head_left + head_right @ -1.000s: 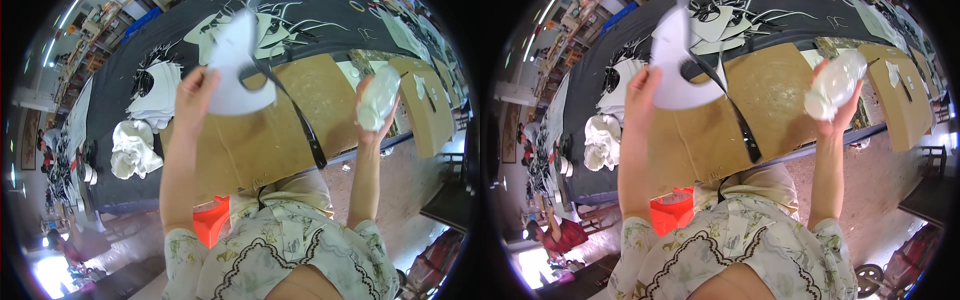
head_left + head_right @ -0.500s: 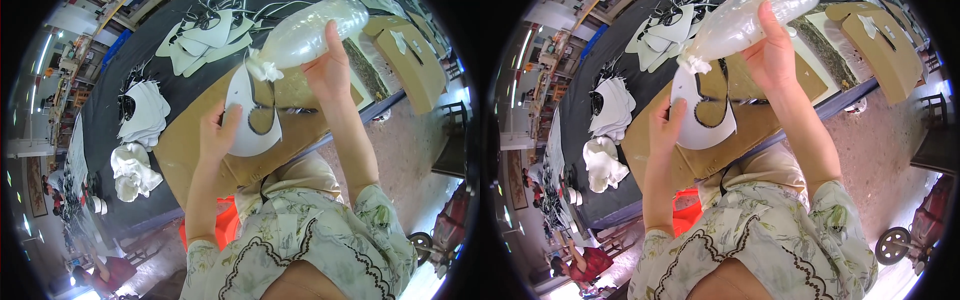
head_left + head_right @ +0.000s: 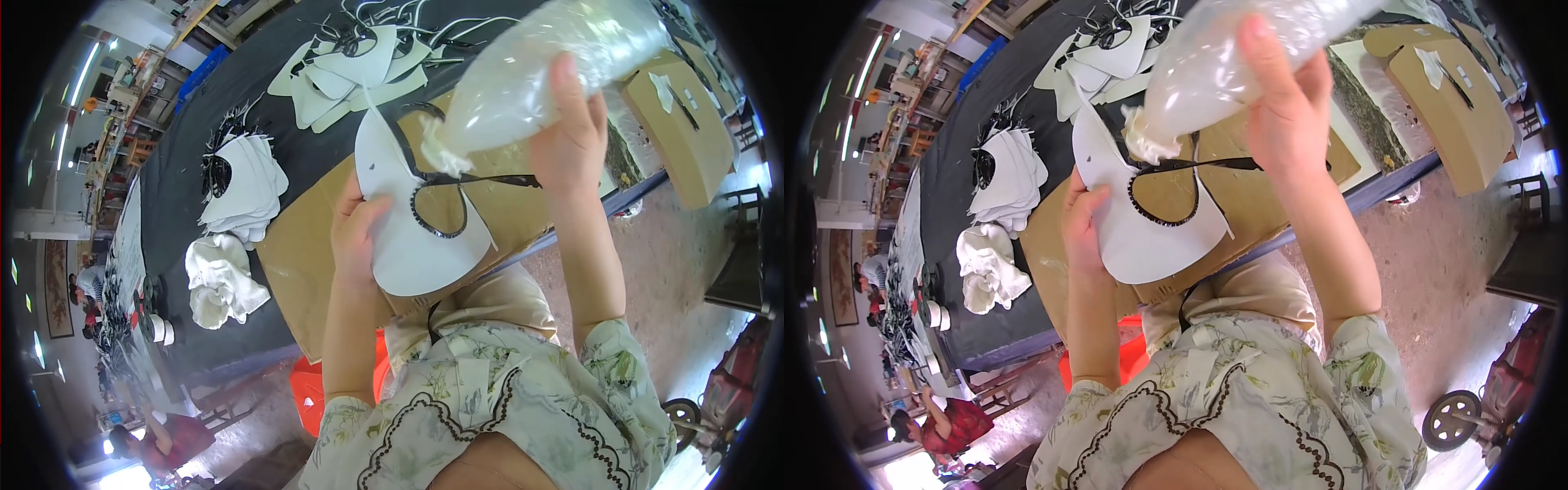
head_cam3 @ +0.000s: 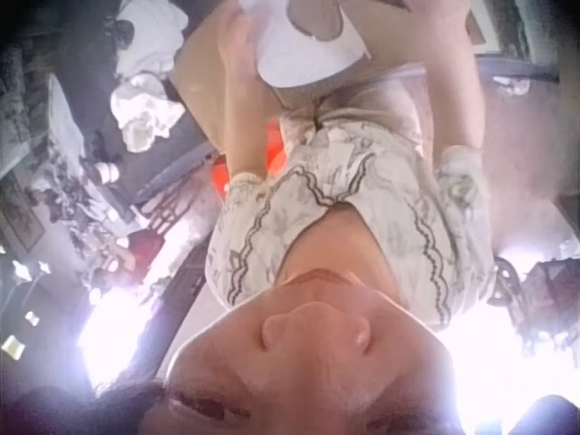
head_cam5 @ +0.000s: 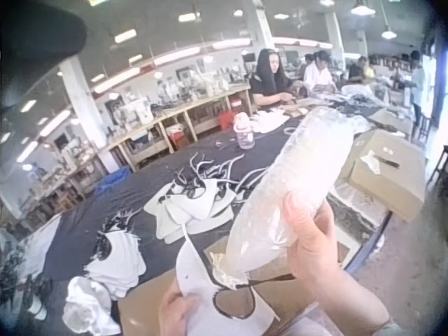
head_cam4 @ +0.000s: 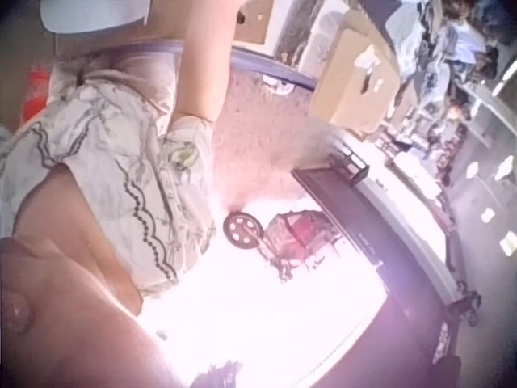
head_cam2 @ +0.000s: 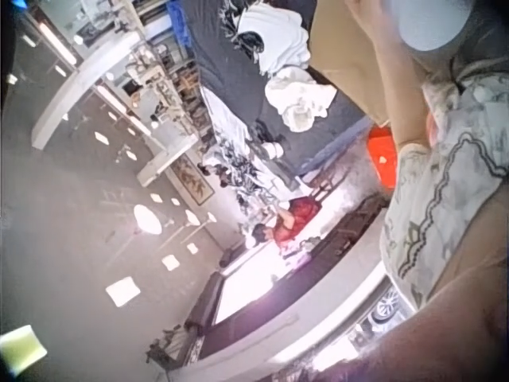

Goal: Applying adhesive to shoe upper components and attaching trim pieces in a factory setting.

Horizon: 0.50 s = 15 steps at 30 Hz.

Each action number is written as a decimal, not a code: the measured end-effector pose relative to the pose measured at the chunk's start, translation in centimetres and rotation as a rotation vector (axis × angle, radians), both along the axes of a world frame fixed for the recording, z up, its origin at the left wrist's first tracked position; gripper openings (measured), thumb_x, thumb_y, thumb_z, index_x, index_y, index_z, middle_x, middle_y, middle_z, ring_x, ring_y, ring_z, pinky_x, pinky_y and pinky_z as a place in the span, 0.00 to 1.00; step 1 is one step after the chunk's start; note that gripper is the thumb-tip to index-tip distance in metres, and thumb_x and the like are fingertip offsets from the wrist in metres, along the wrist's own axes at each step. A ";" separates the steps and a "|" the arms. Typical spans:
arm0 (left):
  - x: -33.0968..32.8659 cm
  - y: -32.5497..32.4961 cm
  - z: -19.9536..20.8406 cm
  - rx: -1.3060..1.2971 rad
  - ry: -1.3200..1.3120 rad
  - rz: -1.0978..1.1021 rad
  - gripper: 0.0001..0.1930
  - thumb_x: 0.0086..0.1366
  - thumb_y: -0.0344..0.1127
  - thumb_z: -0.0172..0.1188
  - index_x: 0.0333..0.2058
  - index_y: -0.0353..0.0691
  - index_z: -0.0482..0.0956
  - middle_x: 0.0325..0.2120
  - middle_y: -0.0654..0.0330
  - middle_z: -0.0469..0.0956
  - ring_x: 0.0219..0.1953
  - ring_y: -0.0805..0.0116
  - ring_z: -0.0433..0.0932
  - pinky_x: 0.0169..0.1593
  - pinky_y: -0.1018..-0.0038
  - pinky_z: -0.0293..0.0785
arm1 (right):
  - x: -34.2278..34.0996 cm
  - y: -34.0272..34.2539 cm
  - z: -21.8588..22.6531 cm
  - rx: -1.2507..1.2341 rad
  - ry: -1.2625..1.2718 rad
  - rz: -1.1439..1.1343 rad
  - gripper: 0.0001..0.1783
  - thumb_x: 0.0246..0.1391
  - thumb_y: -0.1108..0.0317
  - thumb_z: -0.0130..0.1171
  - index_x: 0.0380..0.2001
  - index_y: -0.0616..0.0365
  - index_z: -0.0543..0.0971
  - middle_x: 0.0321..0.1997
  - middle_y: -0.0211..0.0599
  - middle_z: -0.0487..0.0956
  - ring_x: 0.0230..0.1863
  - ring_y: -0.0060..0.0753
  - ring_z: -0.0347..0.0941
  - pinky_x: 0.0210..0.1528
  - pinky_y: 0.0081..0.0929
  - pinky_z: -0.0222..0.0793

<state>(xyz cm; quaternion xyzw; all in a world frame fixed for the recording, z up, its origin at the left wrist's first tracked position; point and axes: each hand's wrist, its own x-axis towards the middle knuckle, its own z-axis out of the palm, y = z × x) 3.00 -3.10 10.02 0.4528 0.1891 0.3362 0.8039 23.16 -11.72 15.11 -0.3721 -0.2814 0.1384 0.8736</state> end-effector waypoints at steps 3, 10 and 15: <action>0.7 -0.4 -0.1 0.008 -0.015 -0.007 0.25 0.52 0.23 0.48 0.52 0.34 0.68 0.43 0.61 0.75 0.42 0.74 0.73 0.46 0.77 0.69 | 0.2 0.2 0.8 0.111 0.090 0.002 0.22 0.55 0.60 0.56 0.49 0.60 0.68 0.47 0.35 0.72 0.49 0.29 0.69 0.51 0.31 0.65; 1.0 -0.7 0.0 0.032 -0.014 -0.075 0.26 0.50 0.23 0.49 0.52 0.34 0.69 0.42 0.61 0.75 0.42 0.74 0.73 0.45 0.78 0.68 | 0.6 1.9 1.1 -0.061 -0.133 -0.248 0.22 0.55 0.62 0.56 0.49 0.61 0.66 0.48 0.35 0.71 0.48 0.26 0.68 0.50 0.27 0.64; 0.2 -0.1 -0.3 -0.014 0.052 -0.046 0.24 0.50 0.24 0.50 0.50 0.33 0.70 0.40 0.60 0.76 0.39 0.74 0.75 0.43 0.78 0.70 | -1.0 0.9 0.7 0.037 -0.050 -0.008 0.21 0.56 0.63 0.55 0.49 0.62 0.66 0.47 0.35 0.71 0.48 0.26 0.68 0.50 0.25 0.63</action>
